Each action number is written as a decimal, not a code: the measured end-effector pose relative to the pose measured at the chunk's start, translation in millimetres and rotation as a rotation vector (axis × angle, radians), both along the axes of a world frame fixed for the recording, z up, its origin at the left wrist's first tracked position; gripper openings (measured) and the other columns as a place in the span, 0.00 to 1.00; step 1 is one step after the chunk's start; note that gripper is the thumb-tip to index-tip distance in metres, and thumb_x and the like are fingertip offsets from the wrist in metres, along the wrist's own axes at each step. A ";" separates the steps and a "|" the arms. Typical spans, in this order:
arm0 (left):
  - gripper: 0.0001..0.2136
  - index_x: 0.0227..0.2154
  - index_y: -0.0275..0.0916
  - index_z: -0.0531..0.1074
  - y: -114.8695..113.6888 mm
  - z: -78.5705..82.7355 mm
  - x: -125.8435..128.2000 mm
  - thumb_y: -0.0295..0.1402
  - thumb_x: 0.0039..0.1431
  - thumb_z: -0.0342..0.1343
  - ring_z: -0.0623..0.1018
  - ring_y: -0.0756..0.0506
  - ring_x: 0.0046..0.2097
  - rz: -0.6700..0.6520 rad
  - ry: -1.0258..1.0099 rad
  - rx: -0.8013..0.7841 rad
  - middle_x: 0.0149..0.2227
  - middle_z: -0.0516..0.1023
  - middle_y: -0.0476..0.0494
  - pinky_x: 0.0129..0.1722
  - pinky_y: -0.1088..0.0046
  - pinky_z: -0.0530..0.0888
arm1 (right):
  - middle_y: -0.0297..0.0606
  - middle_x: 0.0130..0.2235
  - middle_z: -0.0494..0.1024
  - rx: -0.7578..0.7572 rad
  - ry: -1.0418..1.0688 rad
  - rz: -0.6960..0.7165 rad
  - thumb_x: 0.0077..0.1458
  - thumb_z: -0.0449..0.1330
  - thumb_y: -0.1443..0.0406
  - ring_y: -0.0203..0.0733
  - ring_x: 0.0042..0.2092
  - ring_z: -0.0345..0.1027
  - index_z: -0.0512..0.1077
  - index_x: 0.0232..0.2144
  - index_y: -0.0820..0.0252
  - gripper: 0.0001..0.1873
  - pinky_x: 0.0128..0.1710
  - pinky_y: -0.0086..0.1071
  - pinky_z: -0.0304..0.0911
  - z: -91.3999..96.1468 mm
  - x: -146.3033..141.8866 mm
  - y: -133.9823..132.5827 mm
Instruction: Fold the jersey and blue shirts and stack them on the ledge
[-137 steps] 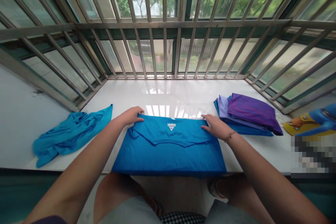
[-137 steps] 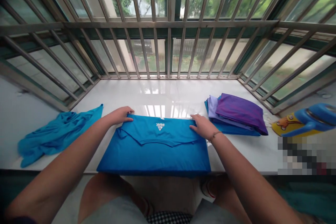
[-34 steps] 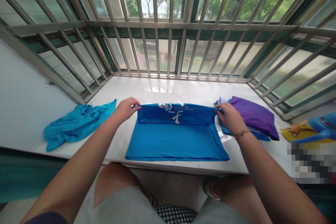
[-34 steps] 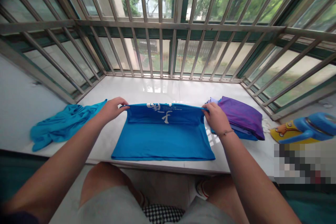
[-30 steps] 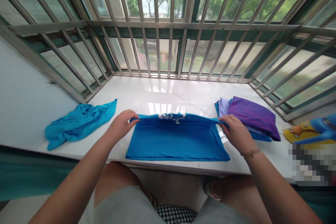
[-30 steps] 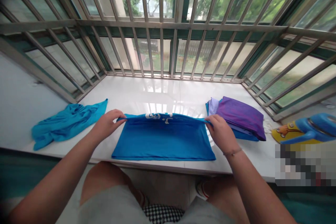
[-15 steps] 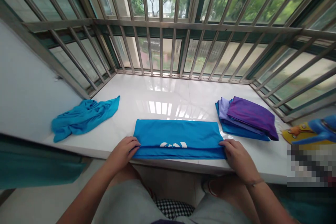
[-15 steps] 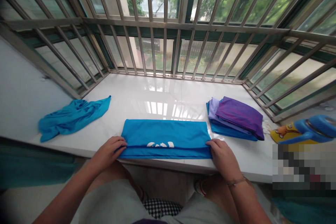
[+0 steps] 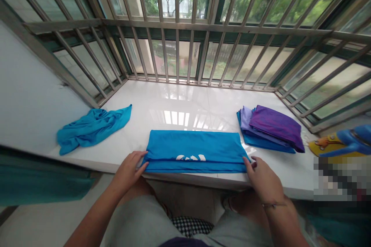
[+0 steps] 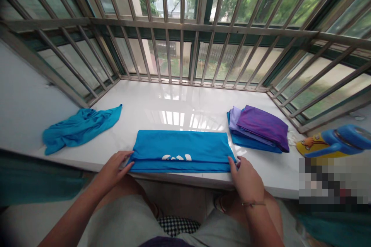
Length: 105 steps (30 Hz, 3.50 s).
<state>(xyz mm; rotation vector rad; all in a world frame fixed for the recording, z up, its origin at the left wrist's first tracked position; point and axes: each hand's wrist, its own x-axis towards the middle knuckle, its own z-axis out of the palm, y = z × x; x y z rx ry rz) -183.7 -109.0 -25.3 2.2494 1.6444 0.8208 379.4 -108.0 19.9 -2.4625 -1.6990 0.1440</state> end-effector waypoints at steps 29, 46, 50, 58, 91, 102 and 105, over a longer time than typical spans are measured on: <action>0.32 0.72 0.49 0.66 -11.5 1.4 9.4 0.45 0.68 0.66 0.71 0.33 0.72 -0.192 0.236 0.074 0.74 0.68 0.37 0.70 0.49 0.71 | 0.57 0.68 0.72 0.274 -0.049 0.365 0.71 0.52 0.47 0.60 0.67 0.68 0.71 0.64 0.64 0.33 0.66 0.51 0.65 -29.1 6.4 -3.2; 0.20 0.63 0.48 0.76 -12.4 13.9 17.8 0.46 0.73 0.59 0.73 0.34 0.69 -0.033 -0.016 0.035 0.69 0.74 0.38 0.70 0.48 0.70 | 0.60 0.44 0.85 -0.208 0.062 -0.182 0.71 0.51 0.54 0.61 0.47 0.81 0.82 0.49 0.67 0.26 0.45 0.43 0.69 30.1 -24.1 51.8; 0.19 0.55 0.45 0.80 -6.8 27.2 27.0 0.50 0.75 0.54 0.77 0.36 0.65 0.135 -0.361 -0.052 0.62 0.80 0.38 0.66 0.52 0.75 | 0.60 0.43 0.85 0.004 0.003 -0.271 0.74 0.47 0.56 0.59 0.43 0.81 0.79 0.56 0.67 0.27 0.40 0.42 0.66 62.1 -36.9 58.8; 0.36 0.53 0.35 0.78 49.0 69.9 69.5 0.66 0.67 0.53 0.84 0.36 0.55 0.166 -1.233 -0.592 0.56 0.83 0.27 0.51 0.59 0.83 | 0.50 0.47 0.84 0.324 0.056 0.349 0.74 0.50 0.60 0.48 0.43 0.77 0.75 0.58 0.64 0.21 0.43 0.35 0.65 102.5 -190.0 74.6; 0.19 0.61 0.38 0.75 79.4 36.5 74.1 0.37 0.75 0.48 0.75 0.33 0.67 0.210 -0.040 0.129 0.64 0.78 0.30 0.71 0.48 0.68 | 0.43 0.64 0.79 0.277 0.296 1.121 0.78 0.48 0.62 0.48 0.67 0.68 0.76 0.61 0.56 0.20 0.70 0.47 0.60 23.3 -285.7 37.6; 0.31 0.74 0.40 0.65 92.1 -4.3 69.2 0.51 0.77 0.45 0.62 0.33 0.77 0.133 0.057 -0.136 0.76 0.64 0.33 0.77 0.46 0.56 | 0.48 0.80 0.51 -0.024 0.153 0.672 0.78 0.43 0.48 0.57 0.81 0.38 0.54 0.79 0.61 0.38 0.77 0.64 0.35 -12.1 -235.5 100.7; 0.32 0.74 0.40 0.65 98.6 -5.2 63.7 0.52 0.77 0.43 0.61 0.33 0.78 0.144 0.059 -0.153 0.76 0.63 0.34 0.77 0.45 0.54 | 0.49 0.80 0.51 -0.009 0.142 0.637 0.78 0.43 0.50 0.60 0.81 0.38 0.55 0.78 0.62 0.36 0.77 0.68 0.33 -3.5 -237.1 96.8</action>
